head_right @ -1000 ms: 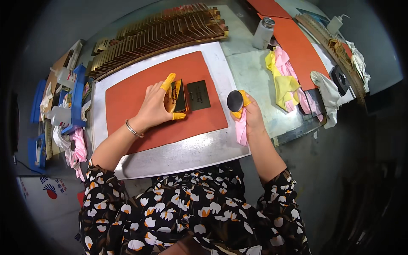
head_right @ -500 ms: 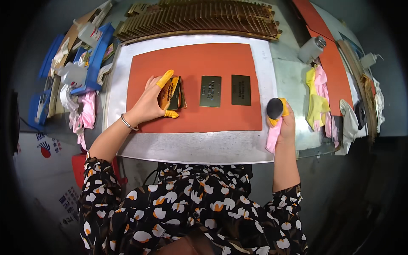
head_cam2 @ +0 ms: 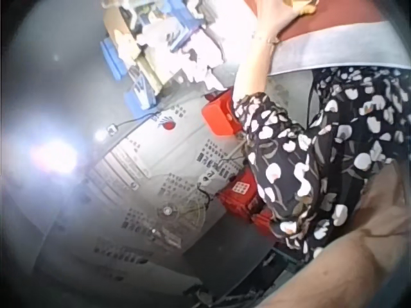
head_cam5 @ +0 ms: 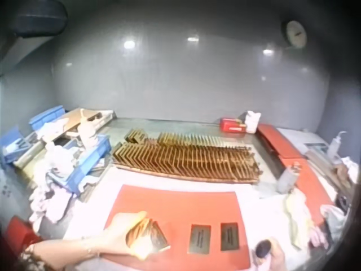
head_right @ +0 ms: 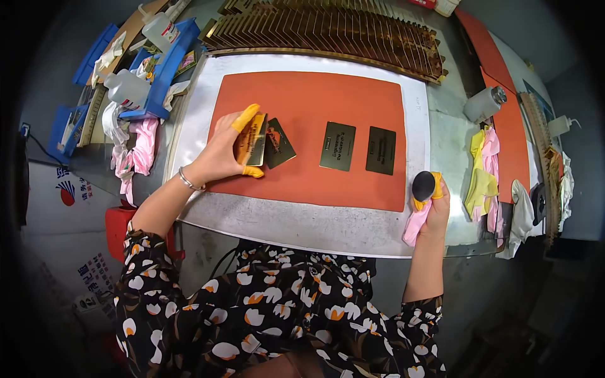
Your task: The person repeatedly wipes small rectangular cards with a cloth, applying liquid from a bottle to the cloth between wipes. The cards are placed on a red mat and handled one at a time.
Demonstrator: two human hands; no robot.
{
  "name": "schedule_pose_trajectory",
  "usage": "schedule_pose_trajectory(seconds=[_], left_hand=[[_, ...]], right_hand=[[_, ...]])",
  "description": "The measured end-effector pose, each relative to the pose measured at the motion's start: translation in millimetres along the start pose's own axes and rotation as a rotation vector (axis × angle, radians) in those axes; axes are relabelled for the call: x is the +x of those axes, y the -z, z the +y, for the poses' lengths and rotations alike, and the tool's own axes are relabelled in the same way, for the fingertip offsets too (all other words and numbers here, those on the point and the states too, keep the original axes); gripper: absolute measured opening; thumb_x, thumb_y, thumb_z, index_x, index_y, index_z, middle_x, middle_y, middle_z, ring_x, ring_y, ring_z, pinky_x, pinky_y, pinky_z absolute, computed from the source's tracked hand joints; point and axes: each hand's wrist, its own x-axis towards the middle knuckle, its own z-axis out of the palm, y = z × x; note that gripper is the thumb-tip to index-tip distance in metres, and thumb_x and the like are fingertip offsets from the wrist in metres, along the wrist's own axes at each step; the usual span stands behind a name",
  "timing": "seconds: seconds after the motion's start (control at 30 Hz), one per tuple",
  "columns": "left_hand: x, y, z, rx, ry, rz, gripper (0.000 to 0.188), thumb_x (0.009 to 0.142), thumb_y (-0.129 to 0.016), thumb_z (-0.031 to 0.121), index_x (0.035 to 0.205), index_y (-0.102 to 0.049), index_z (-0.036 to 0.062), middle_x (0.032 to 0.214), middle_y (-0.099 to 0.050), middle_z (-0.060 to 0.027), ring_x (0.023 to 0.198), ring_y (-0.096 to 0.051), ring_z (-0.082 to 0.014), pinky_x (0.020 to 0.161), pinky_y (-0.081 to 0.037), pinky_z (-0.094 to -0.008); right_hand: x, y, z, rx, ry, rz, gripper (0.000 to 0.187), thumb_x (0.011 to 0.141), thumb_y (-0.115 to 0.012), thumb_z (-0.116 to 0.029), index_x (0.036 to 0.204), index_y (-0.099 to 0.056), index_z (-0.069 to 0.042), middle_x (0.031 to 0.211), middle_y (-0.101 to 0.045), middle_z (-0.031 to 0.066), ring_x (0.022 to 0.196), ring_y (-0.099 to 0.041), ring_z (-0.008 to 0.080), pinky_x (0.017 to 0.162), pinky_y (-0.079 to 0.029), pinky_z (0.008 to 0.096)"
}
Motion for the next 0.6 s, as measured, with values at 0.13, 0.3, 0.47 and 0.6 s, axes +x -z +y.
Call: schedule_pose_trajectory(seconds=[0.13, 0.3, 0.47, 0.6], left_hand=[[-25, 6, -20, 0.014, 0.023, -0.019, 0.106, 0.05, -0.085, 0.04, 0.135, -0.031, 0.006, 0.126, -0.041, -0.0169, 0.118, -0.037, -0.0338, 0.1, -0.028, -0.0409], [-28, 19, -24, 0.021, 0.145, 0.115, 0.101, 0.051, -0.083, 0.043, 0.132, -0.035, 0.0051, 0.118, -0.044, -0.0162, 0.112, -0.04, -0.0336, 0.098, -0.03, -0.0397], [23, 22, -45, 0.21, 0.196, 0.141, 0.099, 0.053, -0.081, 0.046, 0.129, -0.038, 0.0003, 0.116, -0.046, -0.0164, 0.108, -0.042, -0.0311, 0.094, -0.03, -0.0394], [36, 25, -31, 0.278, 0.172, 0.15, 0.097, 0.054, -0.08, 0.048, 0.129, -0.039, 0.0015, 0.122, -0.044, -0.0162, 0.115, -0.038, -0.0319, 0.098, -0.027, -0.0416]], right_hand=[[1, 1, 0, -0.006, 0.012, 0.003, 0.021, 0.093, -0.045, -0.024, 0.09, -0.051, -0.004, 0.063, -0.051, 0.0033, 0.046, -0.046, 0.0103, 0.038, -0.036, 0.0218], [-1, 2, 1, -0.03, 0.015, -0.001, 0.021, 0.094, -0.044, -0.023, 0.092, -0.052, -0.004, 0.067, -0.053, 0.0025, 0.048, -0.048, 0.0097, 0.04, -0.038, 0.022], [4, 5, 5, -0.055, 0.008, 0.037, 0.02, 0.093, -0.046, -0.023, 0.093, -0.052, -0.004, 0.072, -0.057, 0.0026, 0.056, -0.055, 0.0095, 0.046, -0.045, 0.0217], [-2, -1, 3, -0.029, 0.027, 0.088, 0.019, 0.093, -0.046, -0.023, 0.093, -0.052, -0.004, 0.072, -0.057, 0.0028, 0.055, -0.054, 0.0096, 0.045, -0.044, 0.0218]])
